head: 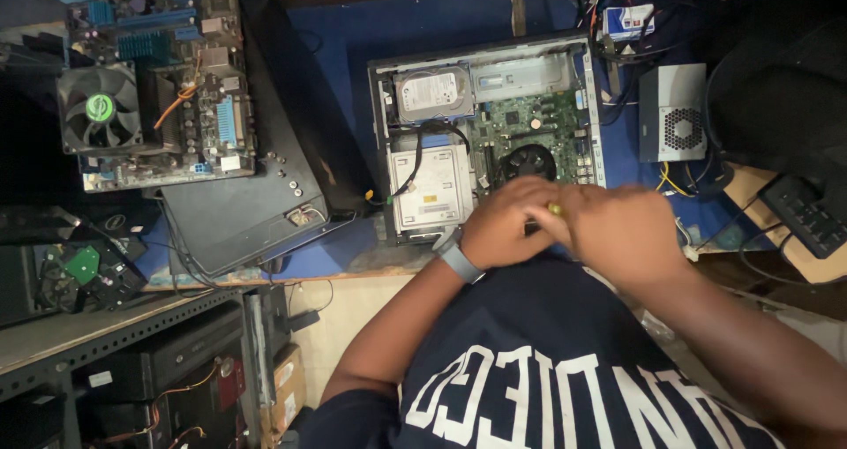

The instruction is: The person uses a yellow screwdriver to remove screws from a CPU fan and then detaches the fan from the motherboard inside an open desktop case. They then pick up a power supply unit and unscrew its mounting screws.

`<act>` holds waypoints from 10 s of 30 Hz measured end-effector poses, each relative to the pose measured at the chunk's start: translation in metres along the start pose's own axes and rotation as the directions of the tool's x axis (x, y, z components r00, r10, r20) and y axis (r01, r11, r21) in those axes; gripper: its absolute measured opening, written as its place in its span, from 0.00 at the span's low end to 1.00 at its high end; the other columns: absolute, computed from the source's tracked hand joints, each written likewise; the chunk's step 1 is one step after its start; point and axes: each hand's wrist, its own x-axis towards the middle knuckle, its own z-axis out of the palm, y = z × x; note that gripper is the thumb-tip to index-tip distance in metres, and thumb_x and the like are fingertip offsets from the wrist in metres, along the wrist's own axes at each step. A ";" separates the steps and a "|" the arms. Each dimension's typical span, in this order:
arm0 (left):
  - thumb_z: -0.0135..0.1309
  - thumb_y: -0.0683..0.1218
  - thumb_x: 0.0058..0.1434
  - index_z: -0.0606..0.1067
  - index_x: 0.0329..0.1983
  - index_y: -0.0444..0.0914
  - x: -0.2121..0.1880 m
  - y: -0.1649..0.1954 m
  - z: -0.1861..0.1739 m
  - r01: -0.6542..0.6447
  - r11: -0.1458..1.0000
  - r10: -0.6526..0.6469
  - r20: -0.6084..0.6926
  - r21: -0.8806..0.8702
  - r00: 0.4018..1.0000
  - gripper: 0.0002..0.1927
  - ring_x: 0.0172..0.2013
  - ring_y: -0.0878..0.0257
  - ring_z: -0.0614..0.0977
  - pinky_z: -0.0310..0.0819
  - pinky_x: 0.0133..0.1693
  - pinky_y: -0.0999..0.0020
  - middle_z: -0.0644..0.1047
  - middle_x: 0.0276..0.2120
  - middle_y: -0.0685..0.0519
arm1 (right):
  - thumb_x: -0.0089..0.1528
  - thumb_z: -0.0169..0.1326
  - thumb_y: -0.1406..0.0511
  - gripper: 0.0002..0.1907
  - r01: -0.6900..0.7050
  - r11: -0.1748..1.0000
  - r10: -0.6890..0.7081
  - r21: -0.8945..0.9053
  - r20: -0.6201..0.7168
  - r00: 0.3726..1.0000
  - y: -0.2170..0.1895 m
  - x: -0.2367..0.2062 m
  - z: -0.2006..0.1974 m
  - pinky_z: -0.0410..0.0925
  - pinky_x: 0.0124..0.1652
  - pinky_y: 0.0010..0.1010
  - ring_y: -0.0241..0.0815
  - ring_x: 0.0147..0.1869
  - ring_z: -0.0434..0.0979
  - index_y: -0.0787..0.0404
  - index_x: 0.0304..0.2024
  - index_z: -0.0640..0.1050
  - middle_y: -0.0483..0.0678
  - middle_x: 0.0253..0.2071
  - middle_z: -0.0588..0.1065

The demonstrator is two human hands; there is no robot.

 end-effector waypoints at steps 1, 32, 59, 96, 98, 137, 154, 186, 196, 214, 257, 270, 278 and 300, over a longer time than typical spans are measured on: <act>0.62 0.43 0.55 0.73 0.53 0.44 0.001 -0.001 0.001 -0.027 0.999 0.028 -0.022 0.034 0.999 0.22 0.51 0.44 0.82 0.77 0.52 0.56 0.79 0.49 0.44 | 0.70 0.44 0.42 0.25 -0.016 1.000 0.016 -0.013 0.036 0.999 0.000 0.000 -0.002 0.74 0.41 0.35 0.43 0.39 0.81 0.52 0.46 0.77 0.45 0.41 0.80; 0.62 0.42 0.58 0.77 0.47 0.38 -0.006 0.006 -0.001 0.193 0.981 -0.189 -0.144 0.013 0.971 0.14 0.41 0.48 0.83 0.78 0.40 0.60 0.79 0.41 0.47 | 0.55 0.56 0.72 0.23 0.296 0.836 -0.091 0.462 -0.415 0.905 -0.002 -0.008 0.005 0.73 0.41 0.42 0.57 0.41 0.80 0.60 0.55 0.77 0.55 0.41 0.77; 0.63 0.42 0.60 0.78 0.42 0.44 -0.064 0.102 -0.140 0.256 0.728 0.112 -0.478 0.636 0.871 0.08 0.39 0.56 0.81 0.72 0.42 0.58 0.81 0.39 0.54 | 0.63 0.59 0.54 0.14 -0.464 0.482 0.108 0.743 0.475 0.873 0.070 -0.035 0.166 0.68 0.20 0.35 0.42 0.17 0.74 0.56 0.41 0.83 0.47 0.17 0.74; 0.52 0.45 0.74 0.73 0.50 0.32 -0.044 0.025 -0.072 0.041 0.702 -0.502 -0.452 -0.711 0.737 0.10 0.46 0.61 0.83 0.79 0.49 0.65 0.80 0.44 0.48 | 0.57 0.63 0.55 0.16 -0.157 0.419 -0.014 0.895 0.179 0.984 0.068 -0.040 0.169 0.56 0.19 0.26 0.30 0.18 0.62 0.62 0.27 0.83 0.39 0.15 0.66; 0.51 0.45 0.75 0.74 0.50 0.32 -0.045 0.022 -0.069 0.064 0.657 -0.546 -0.416 -0.751 0.728 0.11 0.45 0.61 0.82 0.79 0.48 0.65 0.79 0.44 0.48 | 0.57 0.63 0.56 0.16 -0.105 0.433 -0.031 0.895 0.131 0.991 0.068 -0.040 0.171 0.56 0.19 0.26 0.30 0.18 0.62 0.62 0.26 0.82 0.39 0.14 0.66; 0.48 0.45 0.76 0.70 0.52 0.35 -0.058 -0.020 -0.047 -0.057 0.540 -0.531 -0.392 -0.839 0.751 0.09 0.47 0.60 0.80 0.77 0.50 0.62 0.75 0.45 0.50 | 0.56 0.61 0.64 0.18 -0.296 -0.087 -0.251 0.951 0.267 0.930 0.090 -0.045 0.195 0.65 0.18 0.28 0.35 0.18 0.69 0.65 0.47 0.76 0.47 0.21 0.75; 0.51 0.46 0.74 0.71 0.50 0.39 -0.061 -0.070 -0.032 -0.332 0.197 -0.737 -0.363 -0.922 0.570 0.07 0.42 0.64 0.77 0.74 0.48 0.66 0.76 0.43 0.52 | 0.66 0.56 0.71 0.12 0.483 -0.454 0.312 0.749 -0.374 0.873 0.055 -0.079 0.158 0.76 0.56 0.50 0.59 0.55 0.81 0.69 0.51 0.72 0.67 0.57 0.72; 0.51 0.43 0.71 0.75 0.50 0.35 -0.100 -0.129 0.041 0.516 0.746 -0.652 -0.305 -0.420 0.694 0.09 0.32 0.69 0.78 0.74 0.36 0.73 0.78 0.33 0.54 | 0.69 0.56 0.76 0.11 0.561 0.368 0.297 0.741 -0.666 0.684 0.081 0.002 0.082 0.78 0.54 0.34 0.47 0.55 0.82 0.72 0.53 0.72 0.62 0.50 0.77; 0.53 0.41 0.69 0.75 0.49 0.36 -0.102 -0.117 0.042 0.514 0.753 -0.648 -0.330 -0.410 0.687 0.08 0.32 0.68 0.80 0.74 0.34 0.72 0.79 0.33 0.52 | 0.63 0.63 0.69 0.16 0.499 0.622 0.063 0.604 -0.673 0.737 0.076 0.049 0.082 0.78 0.48 0.30 0.44 0.51 0.84 0.65 0.52 0.76 0.55 0.50 0.81; 0.52 0.41 0.70 0.74 0.50 0.34 -0.106 -0.121 0.048 0.492 0.705 -0.685 -0.312 -0.510 0.659 0.08 0.34 0.68 0.83 0.76 0.35 0.73 0.80 0.35 0.53 | 0.60 0.65 0.66 0.16 0.389 0.653 0.044 0.649 -0.546 0.837 0.071 0.062 0.083 0.77 0.46 0.30 0.43 0.50 0.85 0.61 0.50 0.78 0.53 0.49 0.81; 0.54 0.44 0.71 0.76 0.53 0.35 -0.004 -0.110 0.012 0.338 0.836 -0.516 -0.409 -0.432 0.753 0.11 0.38 0.70 0.79 0.75 0.39 0.74 0.80 0.40 0.53 | 0.56 0.63 0.67 0.19 0.474 0.678 -0.242 0.562 -0.438 0.866 0.062 0.084 0.057 0.76 0.47 0.38 0.51 0.49 0.84 0.58 0.50 0.79 0.53 0.49 0.81; 0.59 0.37 0.55 0.74 0.55 0.36 0.030 -0.072 -0.027 -0.026 0.998 0.040 -0.272 0.058 0.961 0.22 0.52 0.48 0.80 0.76 0.54 0.56 0.78 0.50 0.45 | 0.57 0.67 0.54 0.20 0.422 0.754 -0.083 0.504 -0.565 0.821 0.051 0.103 0.051 0.75 0.34 0.35 0.48 0.36 0.83 0.60 0.41 0.79 0.53 0.36 0.80; 0.61 0.44 0.60 0.80 0.45 0.40 0.070 -0.089 -0.026 0.303 0.924 -0.262 -0.193 0.233 0.946 0.10 0.41 0.46 0.85 0.79 0.42 0.55 0.83 0.39 0.46 | 0.58 0.60 0.54 0.18 0.413 0.877 -0.202 0.245 -0.591 0.781 0.041 0.109 -0.016 0.73 0.31 0.40 0.54 0.35 0.81 0.59 0.43 0.78 0.55 0.37 0.78; 0.64 0.41 0.51 0.74 0.49 0.39 0.097 -0.071 -0.025 -0.023 0.988 0.066 -0.274 0.155 0.959 0.21 0.47 0.42 0.83 0.79 0.48 0.55 0.79 0.48 0.43 | 0.71 0.49 0.46 0.23 0.009 0.999 -0.017 -0.037 -0.218 0.976 0.037 0.111 -0.039 0.74 0.35 0.42 0.51 0.35 0.81 0.55 0.40 0.82 0.51 0.33 0.80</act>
